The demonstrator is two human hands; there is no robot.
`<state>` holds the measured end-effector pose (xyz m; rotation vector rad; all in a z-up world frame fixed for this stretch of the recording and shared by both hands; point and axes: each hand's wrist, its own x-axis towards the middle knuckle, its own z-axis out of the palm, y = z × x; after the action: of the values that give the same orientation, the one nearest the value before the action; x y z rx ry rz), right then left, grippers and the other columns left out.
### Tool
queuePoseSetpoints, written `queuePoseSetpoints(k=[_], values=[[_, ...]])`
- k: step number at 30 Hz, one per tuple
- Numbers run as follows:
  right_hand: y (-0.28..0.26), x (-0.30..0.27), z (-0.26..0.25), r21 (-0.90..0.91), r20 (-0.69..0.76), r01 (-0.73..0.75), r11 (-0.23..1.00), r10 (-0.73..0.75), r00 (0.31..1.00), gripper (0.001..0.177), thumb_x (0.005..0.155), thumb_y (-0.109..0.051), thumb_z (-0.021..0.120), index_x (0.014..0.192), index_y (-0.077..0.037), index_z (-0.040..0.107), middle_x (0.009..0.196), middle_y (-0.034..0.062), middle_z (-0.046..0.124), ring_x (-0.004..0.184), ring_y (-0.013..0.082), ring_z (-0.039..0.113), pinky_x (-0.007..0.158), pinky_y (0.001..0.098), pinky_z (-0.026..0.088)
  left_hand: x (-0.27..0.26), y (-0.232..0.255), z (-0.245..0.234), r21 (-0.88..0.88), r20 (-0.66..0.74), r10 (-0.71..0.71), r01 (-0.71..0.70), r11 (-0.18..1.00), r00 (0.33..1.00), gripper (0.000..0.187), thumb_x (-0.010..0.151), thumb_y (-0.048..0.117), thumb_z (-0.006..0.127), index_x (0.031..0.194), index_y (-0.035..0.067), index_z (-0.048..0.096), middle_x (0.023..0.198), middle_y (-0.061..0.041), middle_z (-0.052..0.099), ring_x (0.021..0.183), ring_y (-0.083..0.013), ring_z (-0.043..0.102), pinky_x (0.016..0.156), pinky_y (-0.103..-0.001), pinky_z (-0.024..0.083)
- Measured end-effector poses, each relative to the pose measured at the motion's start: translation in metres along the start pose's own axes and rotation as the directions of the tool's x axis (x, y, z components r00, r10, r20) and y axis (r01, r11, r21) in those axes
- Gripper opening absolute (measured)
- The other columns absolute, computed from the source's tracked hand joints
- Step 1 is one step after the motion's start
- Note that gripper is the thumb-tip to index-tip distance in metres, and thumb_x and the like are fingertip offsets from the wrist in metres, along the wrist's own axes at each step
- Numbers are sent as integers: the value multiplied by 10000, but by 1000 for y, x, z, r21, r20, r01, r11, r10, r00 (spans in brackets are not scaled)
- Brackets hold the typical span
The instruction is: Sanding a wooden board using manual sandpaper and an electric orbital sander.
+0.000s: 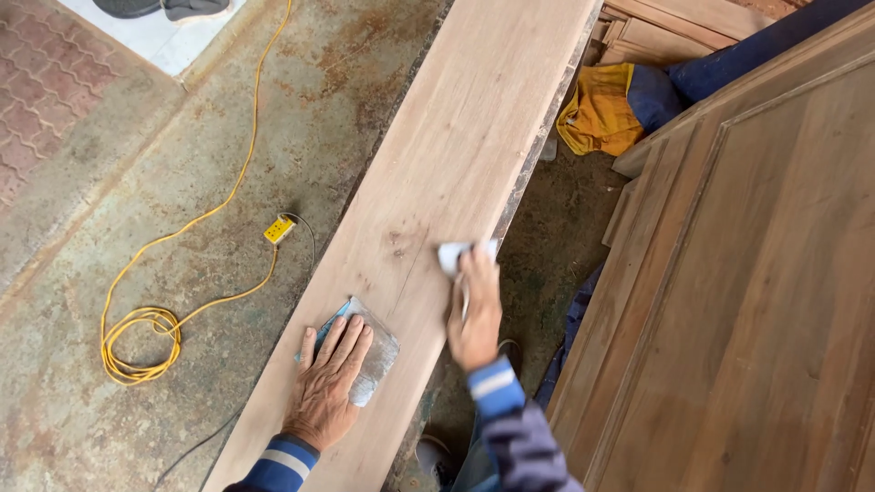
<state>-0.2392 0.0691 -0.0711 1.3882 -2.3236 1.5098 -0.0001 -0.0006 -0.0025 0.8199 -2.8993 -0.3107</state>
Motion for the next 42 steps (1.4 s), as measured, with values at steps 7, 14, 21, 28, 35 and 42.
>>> queuePoseSetpoints(k=[7, 14, 21, 28, 35, 42], values=[[-41, 3, -19, 89, 8, -142, 986, 142, 990, 489, 1035, -54, 505, 1515, 23, 449, 1603, 284, 375, 1510, 418, 351, 1259, 524, 244, -6, -10, 12, -9, -45, 26, -26, 1000, 999, 768, 842, 355, 559, 1531, 94, 342, 1610, -92, 331, 1503, -307, 250, 1207, -593, 98], [-6, 11, -16, 155, 76, -177, 972, 167, 983, 449, 1028, -59, 512, 1470, 17, 529, 1593, 245, 431, 1512, 386, 389, 1258, 483, 283, 9, -33, 90, 139, -126, 145, -128, 982, 981, 822, 891, 575, 390, 1558, 102, 295, 1629, -108, 284, 1497, -289, 232, 1172, -611, 70], [88, 216, -7, 339, -47, -284, 897, 318, 947, 428, 1069, -134, 473, 1475, -4, 509, 1631, 210, 404, 1515, 333, 399, 1215, 388, 333, 246, 34, 39, -54, -136, 138, -147, 988, 981, 786, 890, 527, 569, 1517, 91, 381, 1579, -106, 365, 1490, -279, 260, 1178, -588, 93], [166, 352, -12, 480, 57, -502, 719, 546, 836, 512, 1058, -227, 447, 1514, 5, 436, 1629, 167, 409, 1524, 279, 372, 1213, 359, 298, 503, 55, 23, -97, 38, 63, -59, 994, 997, 750, 845, 344, 651, 1498, 86, 384, 1616, -100, 343, 1514, -312, 237, 1186, -576, 94], [226, 445, -6, 516, 125, -577, 633, 611, 782, 546, 1053, -279, 417, 1533, -21, 415, 1651, 134, 372, 1544, 247, 316, 1225, 357, 254, 630, 51, 15, -48, 153, 30, -23, 999, 988, 836, 820, 237, 652, 1584, 145, 324, 1687, -54, 276, 1517, -259, 177, 1216, -547, 64], [274, 545, -4, 498, 84, -574, 650, 622, 778, 560, 1039, -292, 423, 1551, -65, 401, 1652, 112, 376, 1532, 237, 326, 1216, 354, 269, 727, 39, 25, -101, 10, 83, -81, 992, 997, 841, 820, 214, 665, 1583, 138, 318, 1685, -68, 276, 1555, -268, 189, 1205, -547, 52]])
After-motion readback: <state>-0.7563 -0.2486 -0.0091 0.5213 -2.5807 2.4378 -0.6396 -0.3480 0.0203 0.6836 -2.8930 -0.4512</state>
